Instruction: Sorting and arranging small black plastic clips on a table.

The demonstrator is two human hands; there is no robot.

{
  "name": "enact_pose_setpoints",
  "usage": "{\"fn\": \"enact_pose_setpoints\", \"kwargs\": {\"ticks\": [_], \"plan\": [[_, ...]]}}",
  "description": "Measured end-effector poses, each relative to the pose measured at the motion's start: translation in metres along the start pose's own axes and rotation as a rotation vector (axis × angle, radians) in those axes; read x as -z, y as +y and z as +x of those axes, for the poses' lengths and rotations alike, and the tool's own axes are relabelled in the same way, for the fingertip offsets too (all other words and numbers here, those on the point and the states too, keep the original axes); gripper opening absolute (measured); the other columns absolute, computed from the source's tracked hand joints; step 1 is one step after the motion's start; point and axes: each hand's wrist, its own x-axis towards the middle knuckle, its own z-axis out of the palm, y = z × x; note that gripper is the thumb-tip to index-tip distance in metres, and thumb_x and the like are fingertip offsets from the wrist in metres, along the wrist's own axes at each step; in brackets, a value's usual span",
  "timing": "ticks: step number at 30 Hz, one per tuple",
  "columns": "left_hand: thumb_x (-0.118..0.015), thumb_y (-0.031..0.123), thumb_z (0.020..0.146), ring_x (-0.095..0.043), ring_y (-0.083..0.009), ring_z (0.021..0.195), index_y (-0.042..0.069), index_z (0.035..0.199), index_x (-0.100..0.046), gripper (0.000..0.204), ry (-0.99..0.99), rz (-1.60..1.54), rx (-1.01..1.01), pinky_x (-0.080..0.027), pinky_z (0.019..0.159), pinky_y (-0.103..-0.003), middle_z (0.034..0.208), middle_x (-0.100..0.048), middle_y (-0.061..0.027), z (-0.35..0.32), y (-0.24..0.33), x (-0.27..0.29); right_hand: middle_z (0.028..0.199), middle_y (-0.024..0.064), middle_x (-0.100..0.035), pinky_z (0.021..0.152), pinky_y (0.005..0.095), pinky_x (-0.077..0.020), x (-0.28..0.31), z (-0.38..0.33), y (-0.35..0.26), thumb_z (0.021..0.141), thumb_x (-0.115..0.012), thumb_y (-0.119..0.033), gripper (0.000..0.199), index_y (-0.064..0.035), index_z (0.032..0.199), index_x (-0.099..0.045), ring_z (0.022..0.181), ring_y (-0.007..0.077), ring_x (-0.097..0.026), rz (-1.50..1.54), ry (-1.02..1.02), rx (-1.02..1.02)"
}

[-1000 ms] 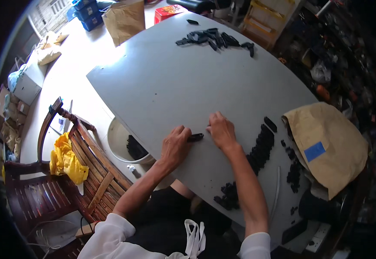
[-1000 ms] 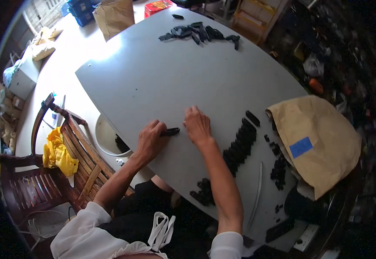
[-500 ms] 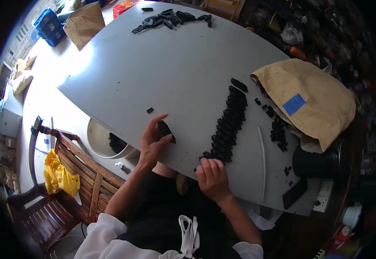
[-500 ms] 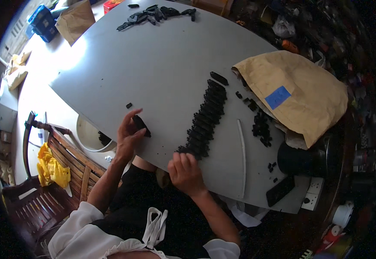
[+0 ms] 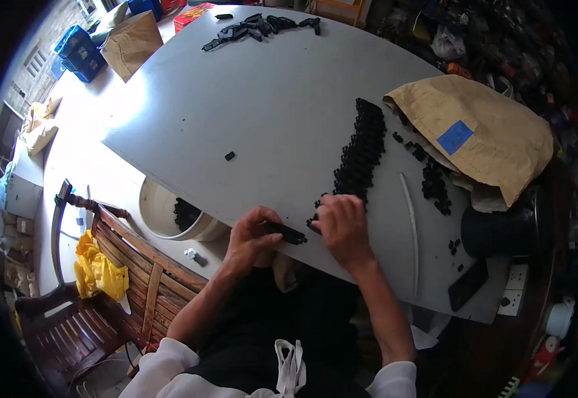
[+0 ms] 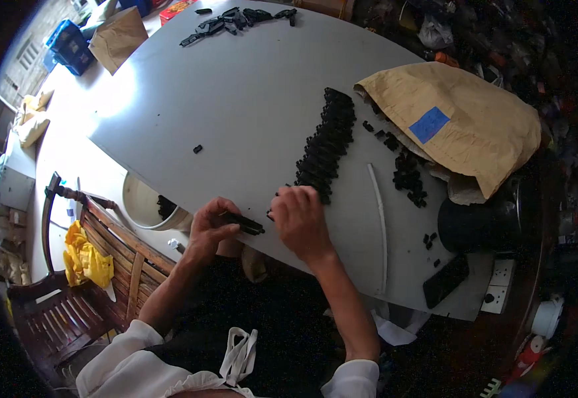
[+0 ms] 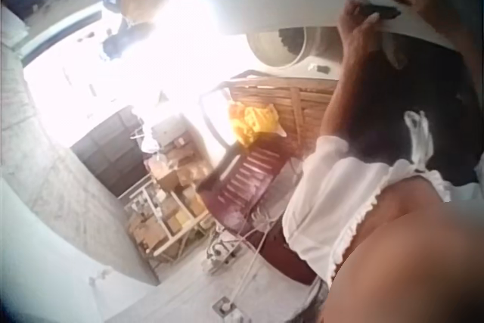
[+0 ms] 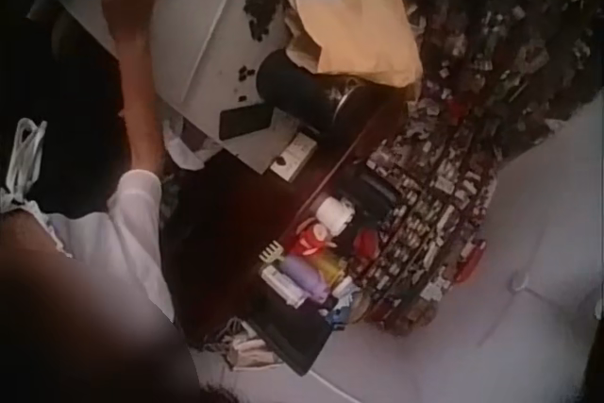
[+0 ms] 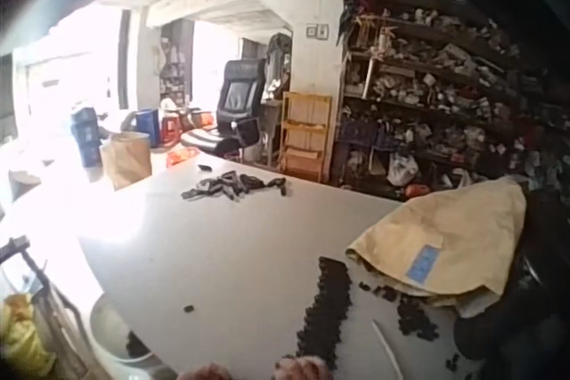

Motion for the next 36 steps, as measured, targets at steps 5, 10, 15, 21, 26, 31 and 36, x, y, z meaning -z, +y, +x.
{"fn": "enact_pose_setpoints", "kwargs": {"ticks": [5,10,15,21,26,31,36], "plan": [[-0.069,-0.006,0.075,-0.061,-0.0135,0.091,0.001,0.099,-0.061,0.027,-0.024,0.171,0.084,-0.05,0.081,-0.027,0.094,-0.062,-0.0055,-0.011,0.005,-0.015,0.089,0.01,-0.055,0.072,0.0342,-0.0464,0.024,-0.027,-0.016,0.075,-0.073,-0.004,0.027,-0.0036,0.092,-0.052,0.082,0.0259,-0.056,0.196,0.174,-0.285],[-0.077,0.003,0.069,-0.065,-0.0162,0.079,0.002,0.094,-0.07,0.026,-0.068,0.692,-0.171,-0.052,0.069,-0.029,0.084,-0.067,-0.0088,-0.012,0.014,-0.027,0.08,0.0039,-0.053,0.056,0.0228,-0.0451,0.034,-0.067,-0.044,0.079,-0.067,0.007,0.015,-0.0019,0.085,-0.056,0.064,0.0091,-0.053,0.618,0.164,-0.701],[-0.075,0.006,0.073,-0.066,-0.0177,0.07,0.002,0.096,-0.07,0.024,-0.094,0.887,-0.209,-0.052,0.064,-0.031,0.078,-0.068,-0.0096,-0.008,0.025,-0.04,0.082,0.0026,-0.055,0.054,0.0204,-0.0474,0.031,-0.075,-0.056,0.084,-0.062,0.007,0.008,0.0,0.088,-0.061,0.06,0.0087,-0.056,0.863,0.16,-0.915],[-0.071,0.006,0.077,-0.067,-0.0213,0.074,0.001,0.098,-0.069,0.021,-0.038,0.953,-0.216,-0.052,0.065,-0.032,0.079,-0.068,-0.0113,-0.01,0.007,-0.039,0.08,0.0052,-0.057,0.058,0.0213,-0.0533,0.028,-0.072,-0.063,0.086,-0.059,0.007,0.008,0.0034,0.092,-0.062,0.064,0.0096,-0.061,0.939,0.146,-1.039],[-0.068,0.001,0.078,-0.067,-0.0253,0.078,0.002,0.105,-0.066,0.027,-0.079,0.955,-0.12,-0.052,0.067,-0.033,0.084,-0.068,-0.0132,-0.011,0.011,-0.04,0.075,0.0068,-0.063,0.059,0.0235,-0.0555,0.024,-0.079,-0.064,0.087,-0.059,0.006,0.011,0.0034,0.098,-0.062,0.063,0.0109,-0.062,0.978,0.262,-1.074],[-0.064,0.007,0.079,-0.063,-0.032,0.075,0.009,0.106,-0.062,0.027,-0.151,1.028,-0.125,-0.049,0.064,-0.038,0.084,-0.063,-0.0139,-0.011,0.0,-0.03,0.076,0.0079,-0.064,0.06,0.024,-0.0561,0.031,-0.074,-0.065,0.086,-0.06,0.005,0.009,0.0044,0.095,-0.061,0.064,0.0115,-0.063,1.033,0.223,-1.165],[-0.07,0.01,0.073,-0.06,-0.0272,0.079,0.012,0.097,-0.066,0.024,-0.116,1.143,-0.235,-0.047,0.064,-0.037,0.086,-0.059,-0.0085,-0.014,0.003,-0.032,0.075,0.0071,-0.063,0.06,0.0233,-0.0558,0.03,-0.074,-0.062,0.085,-0.061,0.005,0.008,0.0035,0.093,-0.061,0.064,0.0107,-0.062,0.984,0.194,-1.123]]}}
